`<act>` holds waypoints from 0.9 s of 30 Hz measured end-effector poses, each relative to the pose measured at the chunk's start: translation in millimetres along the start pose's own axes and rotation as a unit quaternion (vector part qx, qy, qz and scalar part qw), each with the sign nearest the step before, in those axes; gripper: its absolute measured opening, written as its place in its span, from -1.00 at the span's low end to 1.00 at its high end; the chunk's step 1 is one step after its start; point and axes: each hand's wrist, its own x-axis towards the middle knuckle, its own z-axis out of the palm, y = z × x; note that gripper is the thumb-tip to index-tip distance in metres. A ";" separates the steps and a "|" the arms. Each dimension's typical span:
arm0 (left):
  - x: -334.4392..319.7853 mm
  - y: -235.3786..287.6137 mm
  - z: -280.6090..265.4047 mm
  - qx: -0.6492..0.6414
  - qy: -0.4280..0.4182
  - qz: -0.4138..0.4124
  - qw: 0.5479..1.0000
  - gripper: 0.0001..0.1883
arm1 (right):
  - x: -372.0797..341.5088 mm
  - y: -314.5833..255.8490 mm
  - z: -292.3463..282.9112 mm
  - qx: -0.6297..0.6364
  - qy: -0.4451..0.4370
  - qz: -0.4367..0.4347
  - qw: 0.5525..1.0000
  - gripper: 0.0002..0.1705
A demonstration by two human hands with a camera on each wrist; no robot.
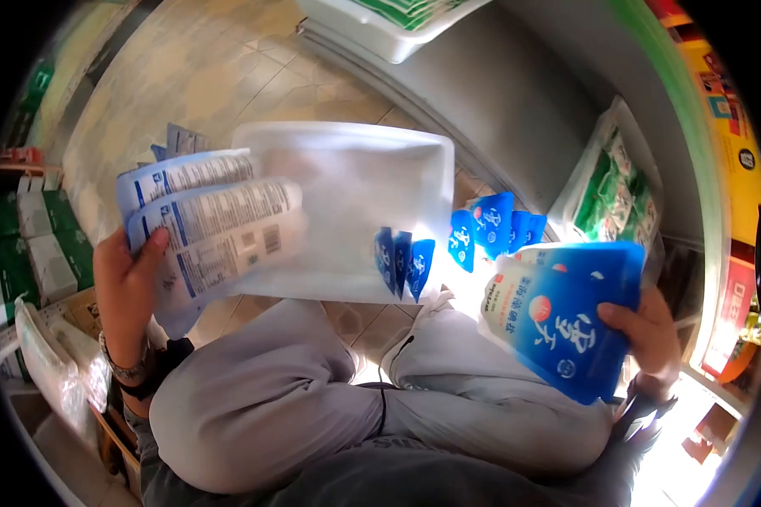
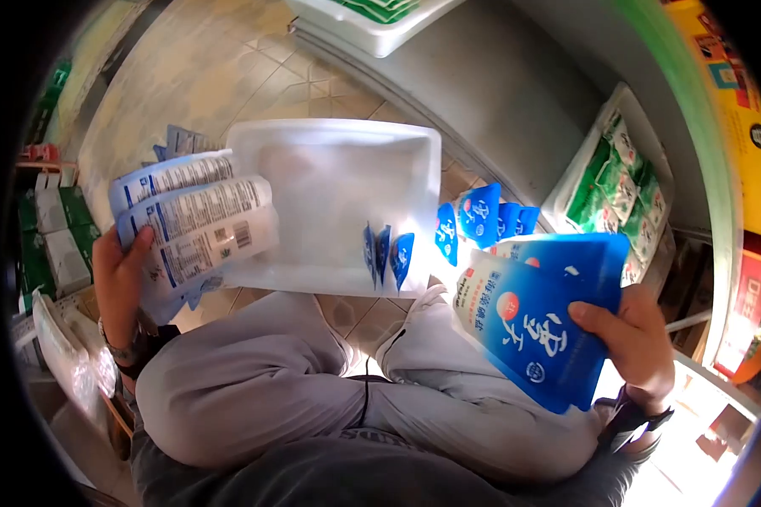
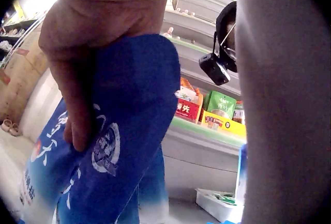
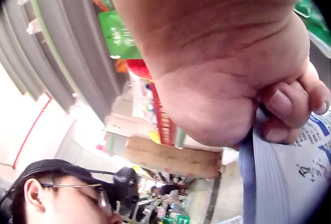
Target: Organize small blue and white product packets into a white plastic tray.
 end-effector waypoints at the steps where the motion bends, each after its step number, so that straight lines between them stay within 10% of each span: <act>1: 0.0 1.3 -7.2 -0.003 0.010 -0.006 1.000 -0.78 | 6.0 13.7 -1.8 -0.029 0.001 0.023 0.999 -0.74; 15: -40.4 47.1 -148.7 -0.058 0.224 -0.102 0.968 -0.69 | 80.2 110.0 -27.5 -0.005 -0.121 0.134 0.984 -0.79; 27: -17.8 -86.8 -206.5 0.110 0.226 -0.128 0.960 -0.76 | 130.7 176.8 -15.4 0.018 -0.140 0.163 0.977 -0.74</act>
